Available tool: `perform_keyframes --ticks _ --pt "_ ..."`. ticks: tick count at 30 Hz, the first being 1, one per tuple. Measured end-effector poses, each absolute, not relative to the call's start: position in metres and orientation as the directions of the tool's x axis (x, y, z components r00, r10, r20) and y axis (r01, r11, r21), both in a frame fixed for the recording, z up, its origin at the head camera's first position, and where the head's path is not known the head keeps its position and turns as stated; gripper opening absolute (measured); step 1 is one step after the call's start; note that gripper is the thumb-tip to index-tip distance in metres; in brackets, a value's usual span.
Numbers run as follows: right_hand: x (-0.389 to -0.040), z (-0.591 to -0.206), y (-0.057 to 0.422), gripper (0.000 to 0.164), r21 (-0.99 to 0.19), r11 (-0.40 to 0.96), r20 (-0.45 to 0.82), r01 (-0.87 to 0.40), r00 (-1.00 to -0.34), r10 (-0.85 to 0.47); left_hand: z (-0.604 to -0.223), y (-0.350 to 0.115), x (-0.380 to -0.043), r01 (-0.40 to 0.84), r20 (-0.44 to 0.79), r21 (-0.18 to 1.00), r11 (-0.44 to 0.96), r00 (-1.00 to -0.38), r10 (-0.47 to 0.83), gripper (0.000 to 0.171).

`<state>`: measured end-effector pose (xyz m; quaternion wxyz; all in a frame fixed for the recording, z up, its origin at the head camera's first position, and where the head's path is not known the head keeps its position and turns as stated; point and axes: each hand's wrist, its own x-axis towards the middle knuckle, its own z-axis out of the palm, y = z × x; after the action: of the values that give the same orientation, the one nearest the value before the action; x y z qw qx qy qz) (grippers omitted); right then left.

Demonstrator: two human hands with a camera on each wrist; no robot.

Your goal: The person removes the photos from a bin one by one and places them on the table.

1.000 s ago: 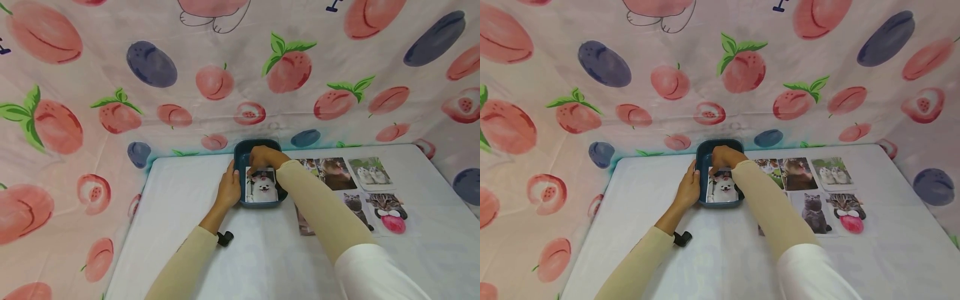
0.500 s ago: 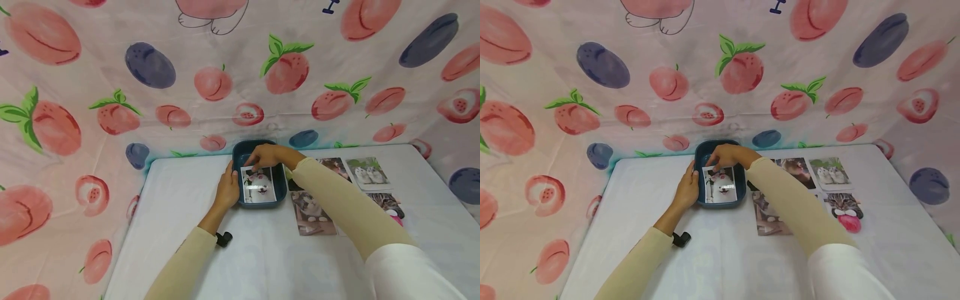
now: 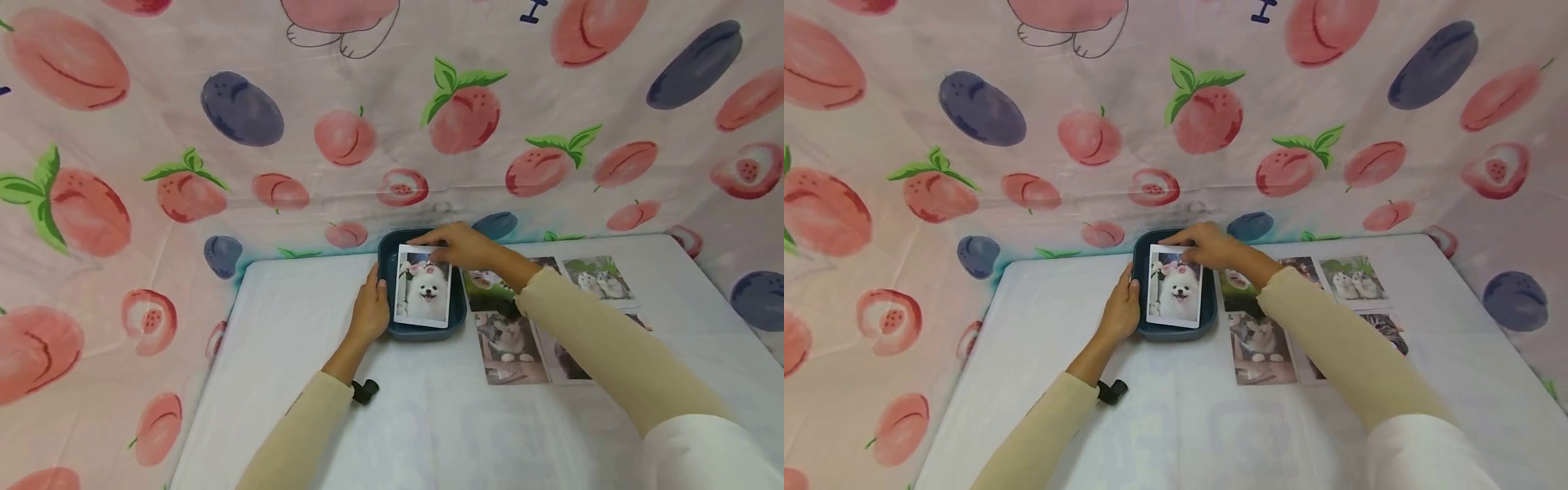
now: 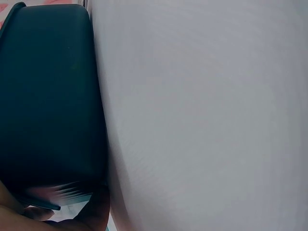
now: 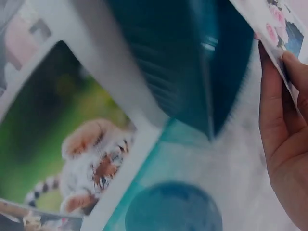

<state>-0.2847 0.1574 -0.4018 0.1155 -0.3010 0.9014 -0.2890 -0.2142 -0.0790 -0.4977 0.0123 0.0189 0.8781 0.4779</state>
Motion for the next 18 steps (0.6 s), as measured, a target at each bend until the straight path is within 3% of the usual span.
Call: perform_keyframes --ticks 5,10,18 --pt "-0.272 -0.38 0.209 0.044 -0.692 0.616 0.03 -0.377 -0.867 -0.498 -0.499 -0.081 -0.215 0.045 0.02 0.833 0.551 -0.998 0.051 0.052" --pt "-0.255 -0.368 0.273 0.038 -0.715 0.649 0.013 -0.259 -0.934 -0.358 -0.496 -0.08 -0.214 0.032 0.0 0.846 0.533 -0.998 0.06 0.053" --pt "-0.221 -0.364 0.375 0.035 -0.557 0.82 -0.085 -0.128 -0.974 -0.209 -0.498 -0.08 -0.214 0.025 -0.008 0.84 0.542 -0.998 0.059 0.053"
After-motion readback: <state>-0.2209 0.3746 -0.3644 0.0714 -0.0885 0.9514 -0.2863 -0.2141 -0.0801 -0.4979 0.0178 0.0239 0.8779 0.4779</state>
